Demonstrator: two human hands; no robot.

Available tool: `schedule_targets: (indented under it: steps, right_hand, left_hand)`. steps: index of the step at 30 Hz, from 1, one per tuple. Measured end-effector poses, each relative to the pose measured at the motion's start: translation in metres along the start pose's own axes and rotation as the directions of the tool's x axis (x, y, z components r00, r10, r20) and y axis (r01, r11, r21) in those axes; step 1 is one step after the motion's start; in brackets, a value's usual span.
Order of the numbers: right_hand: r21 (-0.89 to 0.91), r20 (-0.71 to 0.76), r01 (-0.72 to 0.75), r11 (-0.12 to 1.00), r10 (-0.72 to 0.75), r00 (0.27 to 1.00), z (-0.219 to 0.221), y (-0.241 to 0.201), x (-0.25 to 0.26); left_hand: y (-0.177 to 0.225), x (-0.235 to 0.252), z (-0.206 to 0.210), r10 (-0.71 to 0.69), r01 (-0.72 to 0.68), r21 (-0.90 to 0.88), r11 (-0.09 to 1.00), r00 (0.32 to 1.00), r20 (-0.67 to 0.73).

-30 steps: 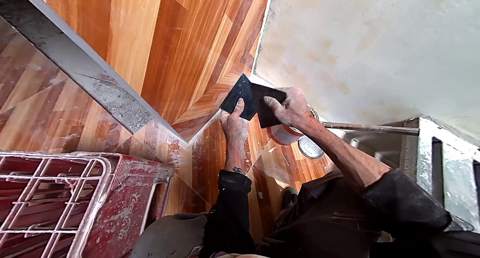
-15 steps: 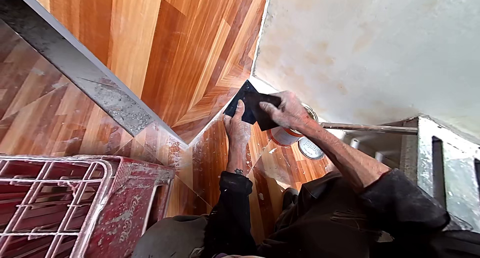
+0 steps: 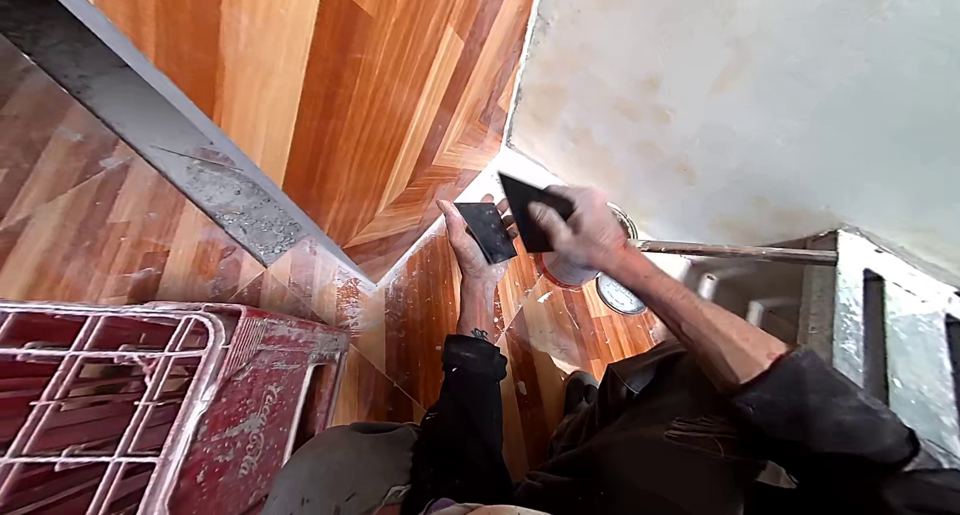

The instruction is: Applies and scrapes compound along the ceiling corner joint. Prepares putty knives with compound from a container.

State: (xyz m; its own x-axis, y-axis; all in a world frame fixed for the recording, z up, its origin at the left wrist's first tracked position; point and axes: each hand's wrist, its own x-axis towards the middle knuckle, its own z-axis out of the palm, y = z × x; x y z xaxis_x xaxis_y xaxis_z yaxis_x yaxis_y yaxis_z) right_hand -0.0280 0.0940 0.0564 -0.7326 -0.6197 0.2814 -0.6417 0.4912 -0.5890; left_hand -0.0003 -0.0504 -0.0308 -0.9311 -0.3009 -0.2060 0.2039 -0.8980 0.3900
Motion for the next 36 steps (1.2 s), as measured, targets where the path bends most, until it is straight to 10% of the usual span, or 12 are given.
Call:
schedule_targets:
  steps: [5, 10, 16, 20, 24, 33, 36]
  right_hand:
    - [-0.288, 0.083, 0.292, 0.912, -0.280, 0.956, 0.044, -0.011, -0.007]
    - [-0.277, 0.043, 0.039, 0.960, -0.028, 0.999, 0.027, -0.016, 0.006]
    - [0.125, -0.073, -0.342, 0.931, 0.352, 0.933, 0.007, 0.026, 0.037]
    - [0.673, -0.055, -0.420, 0.609, 0.608, 0.792, -0.013, 0.048, 0.042]
    - [0.784, 0.025, -0.399, 0.475, 0.618, 0.786, -0.016, 0.053, 0.036]
    - [0.562, 0.108, -0.357, 0.746, 0.362, 0.926, -0.033, 0.033, 0.030]
    - [0.661, -0.081, -0.281, 0.695, 0.439, 0.895, -0.049, 0.031, 0.034]
  left_hand:
    - [0.004, -0.012, 0.011, 0.183, -0.182, 0.035, 0.983, 0.983, -0.023]
    - [-0.002, -0.023, -0.012, 0.157, -0.238, 0.294, 0.926, 0.949, 0.272]
    - [0.002, -0.006, -0.007, 0.179, -0.175, 0.318, 0.932, 0.984, 0.018]
    - [0.024, 0.001, -0.014, 0.326, -0.289, 0.406, 0.867, 0.945, -0.023]
    - [0.028, -0.008, -0.013, 0.299, -0.265, 0.454, 0.851, 0.954, -0.004]
    - [0.010, 0.010, -0.015, 0.581, -0.274, 0.860, 0.431, 0.813, -0.033]
    - [0.017, 0.021, -0.033, 0.606, -0.179, 0.883, 0.434, 0.783, -0.139]
